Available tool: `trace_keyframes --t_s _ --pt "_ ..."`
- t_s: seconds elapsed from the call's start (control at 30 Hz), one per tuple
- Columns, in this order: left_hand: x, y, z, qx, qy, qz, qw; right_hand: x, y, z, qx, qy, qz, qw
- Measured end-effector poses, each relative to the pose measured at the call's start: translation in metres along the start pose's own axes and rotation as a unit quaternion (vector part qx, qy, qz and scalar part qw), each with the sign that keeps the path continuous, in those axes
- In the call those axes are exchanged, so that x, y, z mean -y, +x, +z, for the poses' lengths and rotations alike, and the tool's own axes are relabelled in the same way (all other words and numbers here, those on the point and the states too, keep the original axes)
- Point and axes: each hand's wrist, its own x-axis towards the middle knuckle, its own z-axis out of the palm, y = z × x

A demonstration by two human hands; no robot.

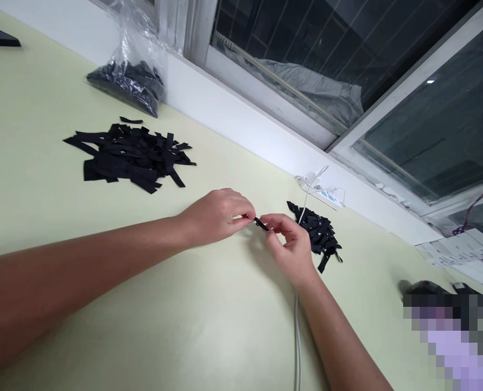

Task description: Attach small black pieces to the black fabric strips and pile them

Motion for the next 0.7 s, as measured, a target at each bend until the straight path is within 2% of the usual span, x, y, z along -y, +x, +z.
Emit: trace_keyframes --t_s 0.1,0.27,0.47,0.7 --pt "0.001 0.0 -0.001 0.008 0.004 0.008 1.0 -0.009 0.002 -0.003 -0.006 -0.055 0.047 0.997" --pt "0.003 0.0 -0.001 0.025 0.008 0.026 0.999 -0.02 0.005 0.0 0.069 -0.156 0.054 0.984" --pt "0.007 -0.001 0.001 0.037 0.009 0.022 0.999 -0.024 0.009 0.006 0.068 -0.172 0.072 0.98" --pt "0.007 0.0 0.0 0.058 0.007 0.027 0.998 -0.024 0.011 0.001 0.085 -0.162 0.102 0.978"
